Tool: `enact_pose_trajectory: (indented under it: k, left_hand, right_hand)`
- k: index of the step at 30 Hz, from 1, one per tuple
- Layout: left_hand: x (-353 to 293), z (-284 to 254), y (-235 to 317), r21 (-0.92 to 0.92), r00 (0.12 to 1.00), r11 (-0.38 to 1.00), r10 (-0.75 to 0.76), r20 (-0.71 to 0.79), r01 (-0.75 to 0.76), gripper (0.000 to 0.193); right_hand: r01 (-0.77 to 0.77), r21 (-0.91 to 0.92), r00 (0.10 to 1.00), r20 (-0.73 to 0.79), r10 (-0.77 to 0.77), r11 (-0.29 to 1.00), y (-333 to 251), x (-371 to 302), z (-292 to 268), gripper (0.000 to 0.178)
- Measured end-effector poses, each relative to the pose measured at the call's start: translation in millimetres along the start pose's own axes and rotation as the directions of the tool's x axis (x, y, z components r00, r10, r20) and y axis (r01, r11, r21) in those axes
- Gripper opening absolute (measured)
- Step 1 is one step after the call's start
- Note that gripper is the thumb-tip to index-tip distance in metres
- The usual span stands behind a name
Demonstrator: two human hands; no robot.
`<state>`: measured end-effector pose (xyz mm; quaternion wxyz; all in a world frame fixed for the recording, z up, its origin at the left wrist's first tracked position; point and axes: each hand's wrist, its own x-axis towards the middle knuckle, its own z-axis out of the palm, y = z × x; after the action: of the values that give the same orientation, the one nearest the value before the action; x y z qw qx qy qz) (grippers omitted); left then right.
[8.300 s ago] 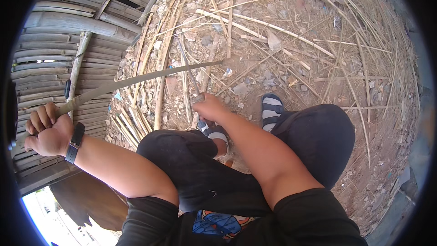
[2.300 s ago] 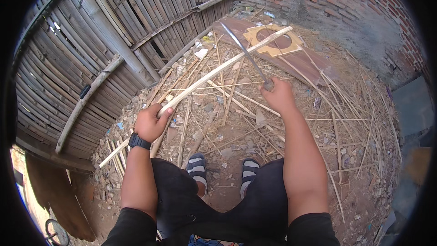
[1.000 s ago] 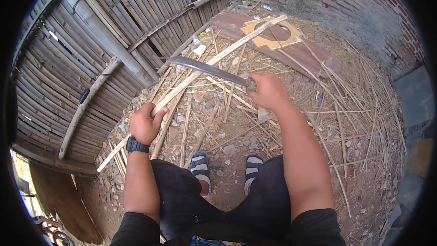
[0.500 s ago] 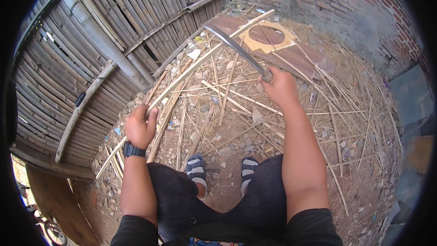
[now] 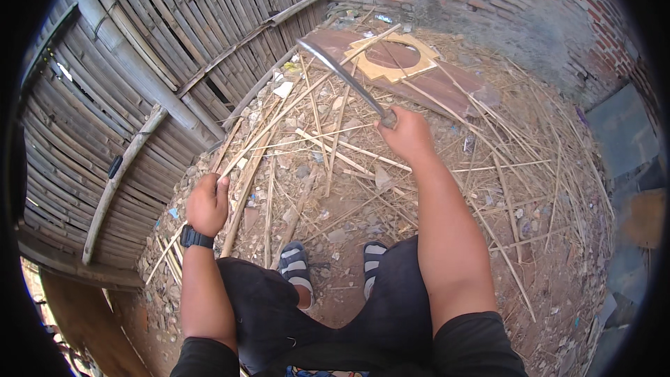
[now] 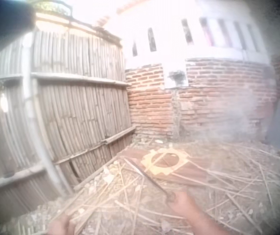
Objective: The person splits long bamboo sticks into thin strips using a machete. They hold the bamboo with one hand and repeatedly strike it with the machete to separate the strips, then gather and reposition the pieces on the ground.
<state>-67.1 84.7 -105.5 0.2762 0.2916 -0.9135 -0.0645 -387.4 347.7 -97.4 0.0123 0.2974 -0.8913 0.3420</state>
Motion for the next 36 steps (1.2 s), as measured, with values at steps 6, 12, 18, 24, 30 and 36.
enact_pose_trajectory:
  k: [6, 12, 18, 24, 30, 36]
  left_hand:
    - [5, 1, -2, -0.086, 0.984, 0.995, 0.073, 0.162, -0.060, 0.039]
    - [0, -7, 2, -0.133, 0.977, 0.990, 0.079, 0.197, -0.053, 0.039]
    - [3, -4, 1, -0.165, 0.976, 0.985, 0.085, 0.201, -0.052, 0.042]
    - [2, -3, 10, -0.117, 0.971, 0.985, 0.146, 0.187, -0.126, 0.041]
    - [3, -6, 2, 0.004, 0.990, 0.998, 0.068, 0.124, -0.069, 0.040]
    - [5, -2, 10, -0.032, 0.973, 0.997, 0.069, 0.222, -0.063, 0.040]
  right_hand:
    - [0.252, -0.058, 0.961, 0.136, -0.242, 0.966, -12, -12, 9, 0.028]
    - [0.311, -0.052, 0.938, 0.177, -0.298, 0.949, -13, -7, 11, 0.025]
    - [-0.010, 0.046, 0.987, -0.162, 0.018, 0.999, 37, 8, 20, 0.031]
    - [0.562, -0.231, 0.818, 0.297, -0.492, 0.794, -32, -14, 18, 0.032]
    - [-0.164, 0.244, 0.986, 0.025, 0.163, 0.956, 43, 12, 26, 0.037]
    - [0.211, 0.037, 0.963, 0.165, -0.214, 0.977, 2, -3, 31, 0.031]
